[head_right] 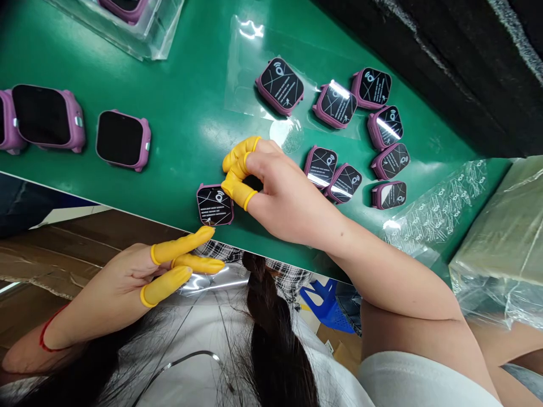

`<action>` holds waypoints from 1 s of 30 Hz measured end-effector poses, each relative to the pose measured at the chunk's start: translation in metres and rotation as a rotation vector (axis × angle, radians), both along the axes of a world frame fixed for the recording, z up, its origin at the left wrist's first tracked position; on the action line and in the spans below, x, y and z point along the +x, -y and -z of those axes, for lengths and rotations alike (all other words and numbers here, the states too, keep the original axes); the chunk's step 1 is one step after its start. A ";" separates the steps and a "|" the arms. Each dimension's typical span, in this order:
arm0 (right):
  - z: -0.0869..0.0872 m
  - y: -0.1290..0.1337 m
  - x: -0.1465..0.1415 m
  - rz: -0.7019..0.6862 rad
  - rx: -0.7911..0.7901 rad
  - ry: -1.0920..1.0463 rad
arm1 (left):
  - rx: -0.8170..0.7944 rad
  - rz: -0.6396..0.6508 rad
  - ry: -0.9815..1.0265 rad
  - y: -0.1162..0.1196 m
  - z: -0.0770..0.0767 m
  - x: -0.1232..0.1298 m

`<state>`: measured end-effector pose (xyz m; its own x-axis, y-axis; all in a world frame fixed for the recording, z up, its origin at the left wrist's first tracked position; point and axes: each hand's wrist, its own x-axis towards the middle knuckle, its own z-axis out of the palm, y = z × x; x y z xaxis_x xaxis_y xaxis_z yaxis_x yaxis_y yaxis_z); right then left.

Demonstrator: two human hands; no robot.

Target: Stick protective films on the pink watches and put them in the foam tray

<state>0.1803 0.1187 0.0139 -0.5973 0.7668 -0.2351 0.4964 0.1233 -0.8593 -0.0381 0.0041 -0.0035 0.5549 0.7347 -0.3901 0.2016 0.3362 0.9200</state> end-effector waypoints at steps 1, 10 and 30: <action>0.000 0.000 0.000 -0.001 0.002 0.006 | 0.014 0.001 -0.008 0.000 0.000 0.000; 0.000 0.001 -0.001 0.000 0.018 0.019 | 0.087 0.011 -0.053 0.000 -0.001 0.000; 0.000 0.001 -0.002 0.006 0.011 0.021 | 0.108 -0.019 -0.042 -0.001 -0.002 0.001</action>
